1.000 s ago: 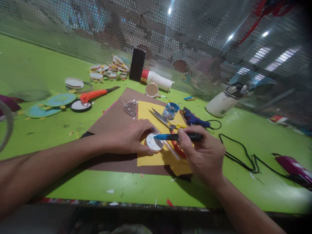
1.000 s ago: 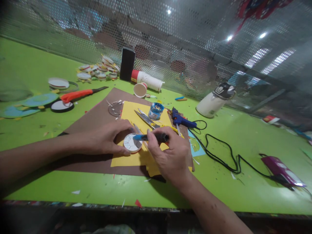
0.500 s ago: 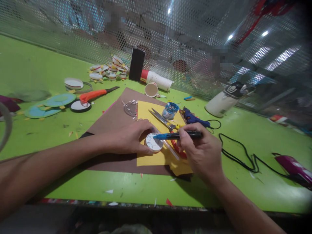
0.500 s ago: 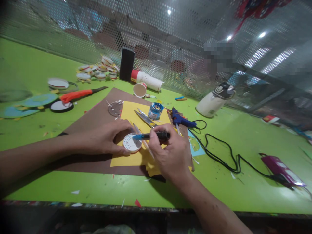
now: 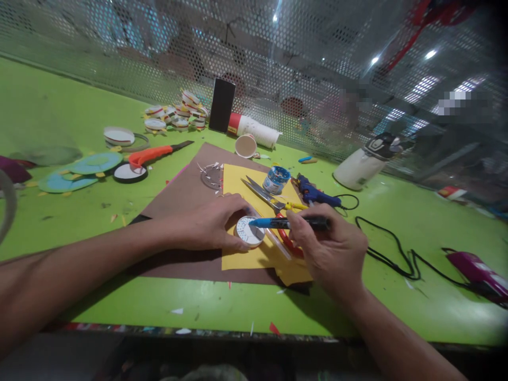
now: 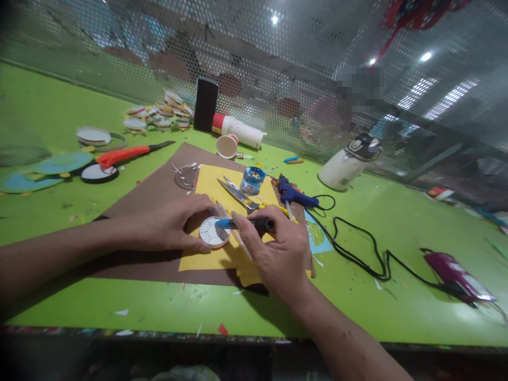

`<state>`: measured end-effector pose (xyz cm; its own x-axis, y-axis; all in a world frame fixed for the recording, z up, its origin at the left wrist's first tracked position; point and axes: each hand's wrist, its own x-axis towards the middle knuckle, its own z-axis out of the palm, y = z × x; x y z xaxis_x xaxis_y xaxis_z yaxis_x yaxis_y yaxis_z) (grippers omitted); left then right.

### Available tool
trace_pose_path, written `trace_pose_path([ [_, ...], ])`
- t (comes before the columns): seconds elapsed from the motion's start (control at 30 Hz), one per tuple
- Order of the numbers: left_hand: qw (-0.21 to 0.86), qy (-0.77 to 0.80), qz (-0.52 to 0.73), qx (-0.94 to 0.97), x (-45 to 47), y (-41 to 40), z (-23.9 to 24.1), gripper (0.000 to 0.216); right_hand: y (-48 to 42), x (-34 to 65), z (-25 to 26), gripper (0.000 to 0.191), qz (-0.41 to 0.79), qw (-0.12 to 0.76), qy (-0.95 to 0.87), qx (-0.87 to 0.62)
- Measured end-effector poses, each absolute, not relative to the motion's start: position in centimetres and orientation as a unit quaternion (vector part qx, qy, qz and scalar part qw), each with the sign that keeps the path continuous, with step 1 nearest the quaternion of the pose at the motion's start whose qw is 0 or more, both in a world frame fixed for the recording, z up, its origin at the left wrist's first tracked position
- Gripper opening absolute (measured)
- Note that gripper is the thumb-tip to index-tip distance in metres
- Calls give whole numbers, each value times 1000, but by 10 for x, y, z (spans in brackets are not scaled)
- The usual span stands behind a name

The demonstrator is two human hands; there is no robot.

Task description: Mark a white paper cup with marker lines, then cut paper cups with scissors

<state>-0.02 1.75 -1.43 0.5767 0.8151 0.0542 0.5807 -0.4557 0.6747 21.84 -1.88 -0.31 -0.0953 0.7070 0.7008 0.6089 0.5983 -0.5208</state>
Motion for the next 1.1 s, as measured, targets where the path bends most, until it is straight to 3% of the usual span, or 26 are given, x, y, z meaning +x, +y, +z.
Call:
trace_pose_path([
  [0.17, 305, 420, 184, 835, -2, 19, -16, 48, -19, 220, -3, 15, 42, 553, -705, -443],
  [0.57, 310, 434, 182, 826, -1, 17, -15, 50, -21, 227, 5, 4, 144, 501, -733, -437],
  [1.1, 325, 420, 185, 827, -1, 17, -14, 47, -20, 223, 12, 7, 56, 430, -796, -423],
])
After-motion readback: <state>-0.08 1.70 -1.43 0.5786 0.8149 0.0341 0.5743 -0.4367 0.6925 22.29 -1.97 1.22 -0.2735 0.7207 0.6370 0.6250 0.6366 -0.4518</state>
